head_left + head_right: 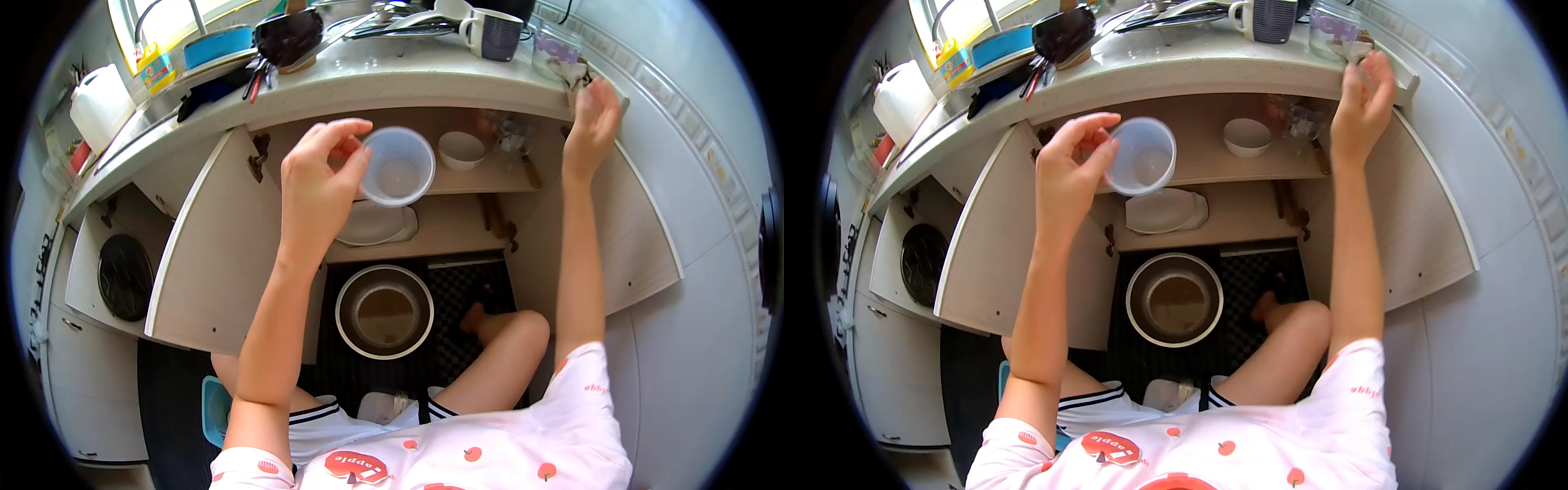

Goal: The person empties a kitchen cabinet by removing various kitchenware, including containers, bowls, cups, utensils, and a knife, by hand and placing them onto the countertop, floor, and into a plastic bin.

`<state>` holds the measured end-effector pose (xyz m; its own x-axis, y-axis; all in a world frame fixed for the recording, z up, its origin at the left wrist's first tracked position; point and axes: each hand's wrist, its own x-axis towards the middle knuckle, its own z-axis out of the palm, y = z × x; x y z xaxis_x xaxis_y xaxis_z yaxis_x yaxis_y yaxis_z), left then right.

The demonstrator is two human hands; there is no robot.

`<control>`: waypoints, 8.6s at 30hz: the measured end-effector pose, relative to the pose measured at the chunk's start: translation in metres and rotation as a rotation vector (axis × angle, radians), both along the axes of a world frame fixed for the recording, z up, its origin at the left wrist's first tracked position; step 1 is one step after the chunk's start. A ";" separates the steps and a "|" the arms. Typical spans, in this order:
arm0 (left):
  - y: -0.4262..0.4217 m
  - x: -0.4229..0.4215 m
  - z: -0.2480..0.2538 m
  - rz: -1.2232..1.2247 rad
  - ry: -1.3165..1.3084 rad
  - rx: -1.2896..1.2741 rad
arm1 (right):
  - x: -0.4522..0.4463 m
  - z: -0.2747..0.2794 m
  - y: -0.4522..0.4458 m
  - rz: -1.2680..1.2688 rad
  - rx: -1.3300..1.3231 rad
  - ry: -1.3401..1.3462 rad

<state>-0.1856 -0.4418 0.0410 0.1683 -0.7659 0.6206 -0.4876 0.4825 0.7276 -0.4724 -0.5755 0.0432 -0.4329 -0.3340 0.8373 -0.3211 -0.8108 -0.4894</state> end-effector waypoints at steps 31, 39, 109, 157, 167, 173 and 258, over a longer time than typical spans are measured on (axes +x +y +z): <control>-0.218 -0.046 0.082 0.205 -0.452 -0.274 | 0.046 -0.243 0.030 0.288 0.559 0.598; -0.133 -0.054 -0.057 0.167 -0.440 -0.622 | 0.040 -0.247 0.028 0.258 0.607 0.596; -0.065 -0.108 -0.514 -0.076 0.176 1.122 | -0.044 -0.244 -0.002 -0.046 1.445 0.818; -0.075 -0.027 -0.539 -0.611 0.998 1.224 | 0.031 -0.248 0.022 0.382 1.388 1.222; -0.008 0.003 -0.433 -0.020 0.631 1.286 | 0.065 -0.254 0.034 0.302 1.342 1.518; 0.010 -0.004 -0.396 -0.075 0.554 1.253 | 0.080 -0.252 0.068 0.441 1.146 1.763; -0.465 0.008 -0.528 0.093 -1.392 0.462 | 0.009 -0.270 0.154 0.804 1.394 1.441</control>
